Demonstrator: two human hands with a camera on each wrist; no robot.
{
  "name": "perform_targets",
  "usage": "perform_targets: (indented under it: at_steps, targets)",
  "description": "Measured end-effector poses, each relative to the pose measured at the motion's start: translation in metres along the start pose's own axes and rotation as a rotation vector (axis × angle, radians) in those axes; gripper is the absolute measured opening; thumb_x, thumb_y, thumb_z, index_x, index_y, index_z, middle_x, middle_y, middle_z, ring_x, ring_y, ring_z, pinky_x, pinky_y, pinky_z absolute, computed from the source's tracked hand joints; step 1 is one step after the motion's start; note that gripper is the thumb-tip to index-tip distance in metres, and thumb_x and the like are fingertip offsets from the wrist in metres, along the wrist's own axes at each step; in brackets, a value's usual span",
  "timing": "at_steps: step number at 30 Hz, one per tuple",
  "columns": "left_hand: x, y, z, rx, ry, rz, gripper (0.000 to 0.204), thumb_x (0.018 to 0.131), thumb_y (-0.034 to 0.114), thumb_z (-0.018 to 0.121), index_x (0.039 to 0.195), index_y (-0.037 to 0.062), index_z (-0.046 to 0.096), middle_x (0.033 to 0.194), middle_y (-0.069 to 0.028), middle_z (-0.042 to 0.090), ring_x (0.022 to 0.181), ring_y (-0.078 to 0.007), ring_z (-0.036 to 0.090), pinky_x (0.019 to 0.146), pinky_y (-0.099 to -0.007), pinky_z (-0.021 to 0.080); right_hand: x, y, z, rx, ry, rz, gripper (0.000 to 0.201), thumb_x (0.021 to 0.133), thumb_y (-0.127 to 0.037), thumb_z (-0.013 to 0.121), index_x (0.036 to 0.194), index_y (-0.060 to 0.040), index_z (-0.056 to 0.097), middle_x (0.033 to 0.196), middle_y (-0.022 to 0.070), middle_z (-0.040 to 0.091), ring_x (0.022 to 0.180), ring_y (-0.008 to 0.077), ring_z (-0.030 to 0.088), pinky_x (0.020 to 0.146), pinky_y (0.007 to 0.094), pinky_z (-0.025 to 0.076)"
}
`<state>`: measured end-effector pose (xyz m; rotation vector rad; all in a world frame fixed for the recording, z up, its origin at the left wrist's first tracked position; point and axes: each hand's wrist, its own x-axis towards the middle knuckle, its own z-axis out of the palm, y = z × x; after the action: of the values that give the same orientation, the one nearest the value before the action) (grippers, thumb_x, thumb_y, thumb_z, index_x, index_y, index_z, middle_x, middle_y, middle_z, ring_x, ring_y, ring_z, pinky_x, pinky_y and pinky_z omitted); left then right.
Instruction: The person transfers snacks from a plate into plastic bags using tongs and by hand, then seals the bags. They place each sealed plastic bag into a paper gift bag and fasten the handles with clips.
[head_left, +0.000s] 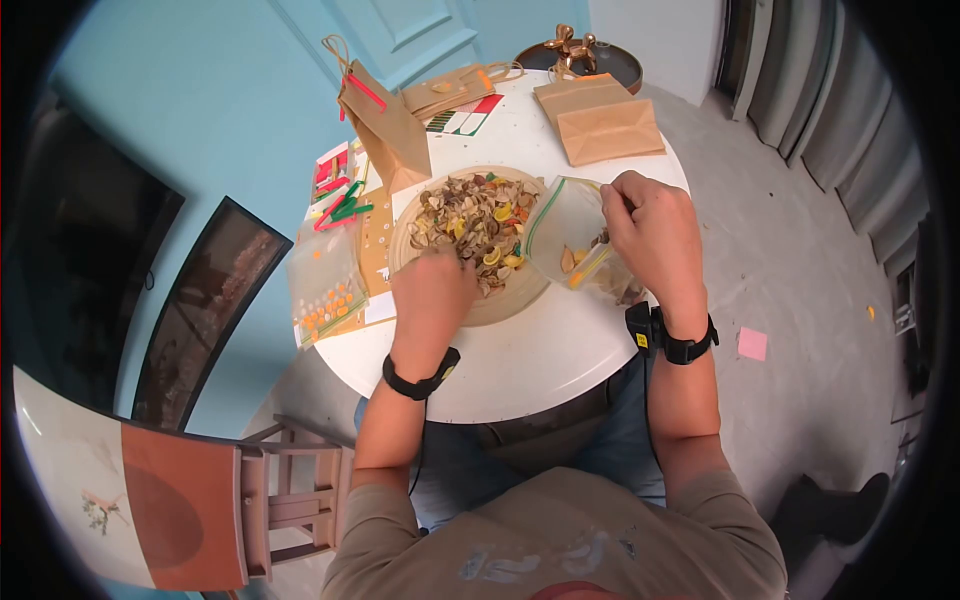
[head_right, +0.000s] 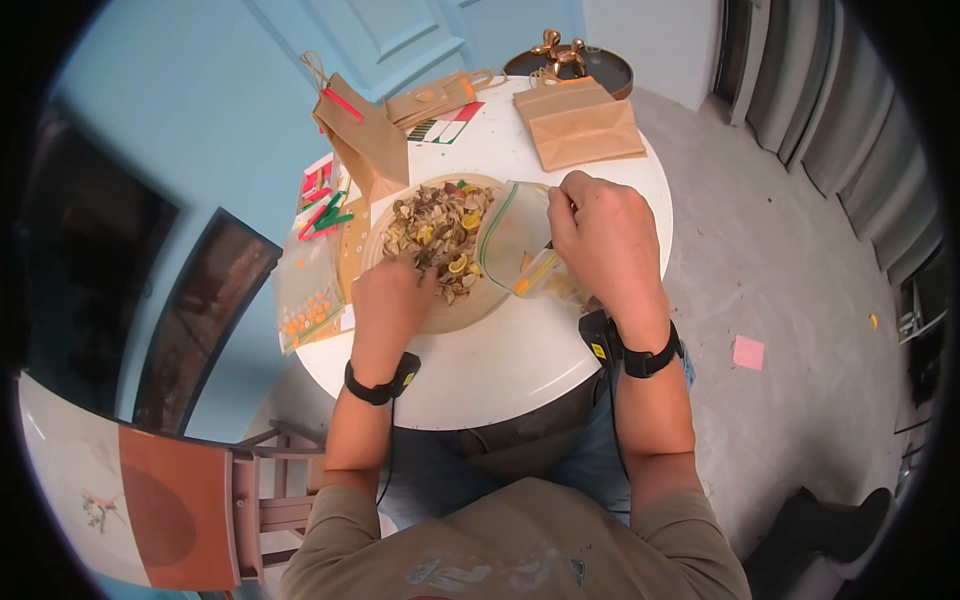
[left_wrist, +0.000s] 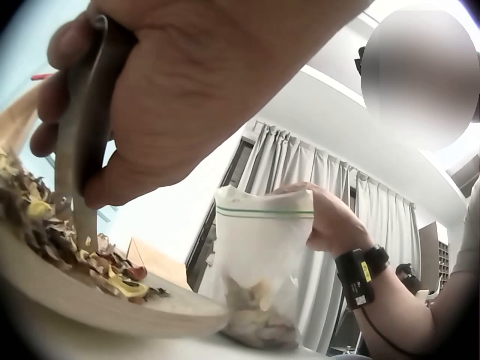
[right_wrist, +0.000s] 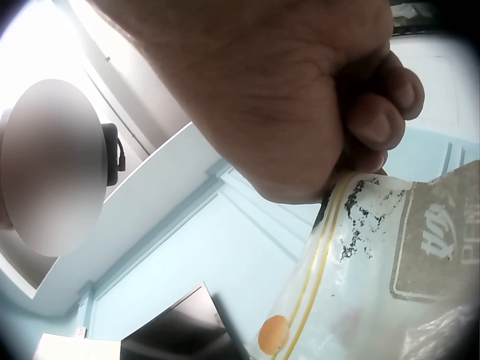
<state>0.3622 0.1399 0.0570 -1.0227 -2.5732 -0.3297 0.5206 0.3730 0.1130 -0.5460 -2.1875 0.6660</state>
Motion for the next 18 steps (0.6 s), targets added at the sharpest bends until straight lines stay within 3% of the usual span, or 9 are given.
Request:
perform_targets:
  at_steps: [8, 13, 18]
  targets:
    - [-0.005, -0.032, -0.013, 0.038, -0.015, -0.106, 0.036, 0.095, 0.033, 0.084, 0.095, -0.0022, 0.080, 0.087, -0.0257, 0.078, 0.080, -0.0462, 0.077, 0.073, -0.0540, 0.061, -0.001, 0.000, 0.000, 0.002, 0.001, -0.007, 0.025, 0.100, -0.013, 0.073, 0.083, 0.0053, 0.074, 0.074, 0.0269, 0.070, 0.068, 0.0454, 0.070, 0.070, 0.0495, 0.057]
    - [-0.005, -0.029, -0.017, -0.171, -0.129, -0.141, 0.039, 0.095, 0.034, 0.085, 0.087, -0.0038, 0.078, 0.080, -0.0283, 0.073, 0.081, -0.0484, 0.075, 0.073, -0.0540, 0.059, -0.001, 0.000, 0.002, -0.012, -0.005, -0.020, 0.026, 0.100, -0.013, 0.073, 0.082, 0.0051, 0.074, 0.074, 0.0268, 0.070, 0.068, 0.0451, 0.069, 0.069, 0.0495, 0.057]
    - [-0.004, -0.032, -0.004, -0.116, -0.086, -0.080, 0.039, 0.095, 0.034, 0.084, 0.088, -0.0030, 0.078, 0.080, -0.0288, 0.074, 0.081, -0.0491, 0.075, 0.074, -0.0552, 0.059, -0.001, -0.003, 0.004, -0.015, -0.005, -0.036, 0.026, 0.100, -0.014, 0.073, 0.082, 0.0047, 0.074, 0.073, 0.0264, 0.070, 0.067, 0.0449, 0.069, 0.070, 0.0496, 0.057]
